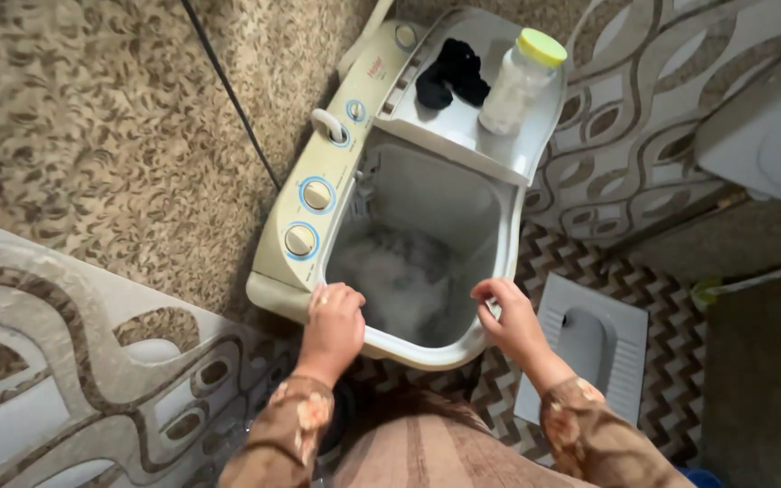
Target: Washing clothes using a small washing machine and buckets in a bathroom.
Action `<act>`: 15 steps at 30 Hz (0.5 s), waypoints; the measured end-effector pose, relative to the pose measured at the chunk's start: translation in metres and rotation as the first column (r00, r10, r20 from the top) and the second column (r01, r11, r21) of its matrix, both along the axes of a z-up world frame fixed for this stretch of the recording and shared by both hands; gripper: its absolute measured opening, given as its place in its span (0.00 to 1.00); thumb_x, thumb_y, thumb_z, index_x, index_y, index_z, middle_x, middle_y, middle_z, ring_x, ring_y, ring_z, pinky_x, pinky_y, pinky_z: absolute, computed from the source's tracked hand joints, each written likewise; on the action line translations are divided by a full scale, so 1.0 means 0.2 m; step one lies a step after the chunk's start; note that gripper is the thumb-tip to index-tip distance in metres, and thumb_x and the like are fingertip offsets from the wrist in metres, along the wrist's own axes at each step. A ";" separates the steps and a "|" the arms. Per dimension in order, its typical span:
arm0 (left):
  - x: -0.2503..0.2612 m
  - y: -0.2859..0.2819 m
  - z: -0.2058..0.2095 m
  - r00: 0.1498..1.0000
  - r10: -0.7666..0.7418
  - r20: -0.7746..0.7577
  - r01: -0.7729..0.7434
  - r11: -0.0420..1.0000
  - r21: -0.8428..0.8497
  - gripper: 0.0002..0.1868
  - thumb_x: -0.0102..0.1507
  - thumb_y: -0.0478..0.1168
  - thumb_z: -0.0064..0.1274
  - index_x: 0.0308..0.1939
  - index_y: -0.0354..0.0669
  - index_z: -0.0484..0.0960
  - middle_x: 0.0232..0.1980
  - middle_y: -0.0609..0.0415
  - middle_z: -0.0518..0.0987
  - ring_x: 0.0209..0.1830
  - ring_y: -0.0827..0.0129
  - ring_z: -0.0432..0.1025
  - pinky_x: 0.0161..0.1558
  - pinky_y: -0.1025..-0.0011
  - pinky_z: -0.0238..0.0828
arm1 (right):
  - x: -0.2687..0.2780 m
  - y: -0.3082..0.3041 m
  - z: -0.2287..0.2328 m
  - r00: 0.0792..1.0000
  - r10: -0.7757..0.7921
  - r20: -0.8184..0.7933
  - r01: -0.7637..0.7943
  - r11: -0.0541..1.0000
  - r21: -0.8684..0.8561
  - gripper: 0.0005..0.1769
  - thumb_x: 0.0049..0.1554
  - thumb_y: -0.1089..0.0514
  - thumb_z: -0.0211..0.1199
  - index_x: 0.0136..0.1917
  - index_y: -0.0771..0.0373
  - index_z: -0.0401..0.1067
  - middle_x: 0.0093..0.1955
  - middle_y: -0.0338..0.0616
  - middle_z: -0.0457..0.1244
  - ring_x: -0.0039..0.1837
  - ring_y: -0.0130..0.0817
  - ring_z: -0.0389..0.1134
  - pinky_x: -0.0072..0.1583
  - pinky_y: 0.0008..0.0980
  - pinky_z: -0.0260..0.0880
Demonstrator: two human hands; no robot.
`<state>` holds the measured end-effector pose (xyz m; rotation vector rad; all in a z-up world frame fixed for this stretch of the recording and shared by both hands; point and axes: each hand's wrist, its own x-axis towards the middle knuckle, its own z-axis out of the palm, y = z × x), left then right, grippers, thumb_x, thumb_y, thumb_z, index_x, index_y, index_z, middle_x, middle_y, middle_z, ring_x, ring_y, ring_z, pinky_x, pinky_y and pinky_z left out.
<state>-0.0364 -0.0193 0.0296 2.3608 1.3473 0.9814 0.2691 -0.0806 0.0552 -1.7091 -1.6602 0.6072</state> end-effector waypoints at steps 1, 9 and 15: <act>0.00 0.01 -0.04 1.000 -0.002 -0.002 0.002 1.000 -0.007 0.05 0.56 0.32 0.52 0.35 0.43 0.81 0.41 0.49 0.79 0.53 0.52 0.73 0.68 0.49 0.61 | -0.02 0.00 -0.01 1.000 -0.002 -0.002 0.002 1.000 -0.007 0.11 0.52 0.65 0.62 0.50 0.64 0.73 0.49 0.46 0.67 0.52 0.40 0.70 0.53 0.37 0.71; -0.02 -0.01 -0.19 0.997 -0.044 -0.064 0.036 0.993 -0.112 0.14 0.61 0.47 0.56 0.41 0.41 0.83 0.47 0.49 0.81 0.62 0.51 0.71 0.76 0.47 0.47 | -0.14 0.02 -0.13 0.969 0.005 0.247 -0.060 0.975 0.215 0.13 0.46 0.64 0.64 0.47 0.62 0.72 0.53 0.48 0.66 0.58 0.52 0.66 0.61 0.47 0.63; -0.03 -0.02 -0.04 0.977 -0.142 -0.159 0.118 0.981 -0.154 0.26 0.55 0.58 0.62 0.41 0.37 0.82 0.47 0.47 0.80 0.63 0.48 0.68 0.75 0.46 0.41 | -0.14 0.01 -0.12 0.973 0.015 0.230 -0.074 0.966 0.249 0.09 0.44 0.64 0.62 0.42 0.60 0.71 0.47 0.44 0.67 0.53 0.48 0.67 0.57 0.45 0.64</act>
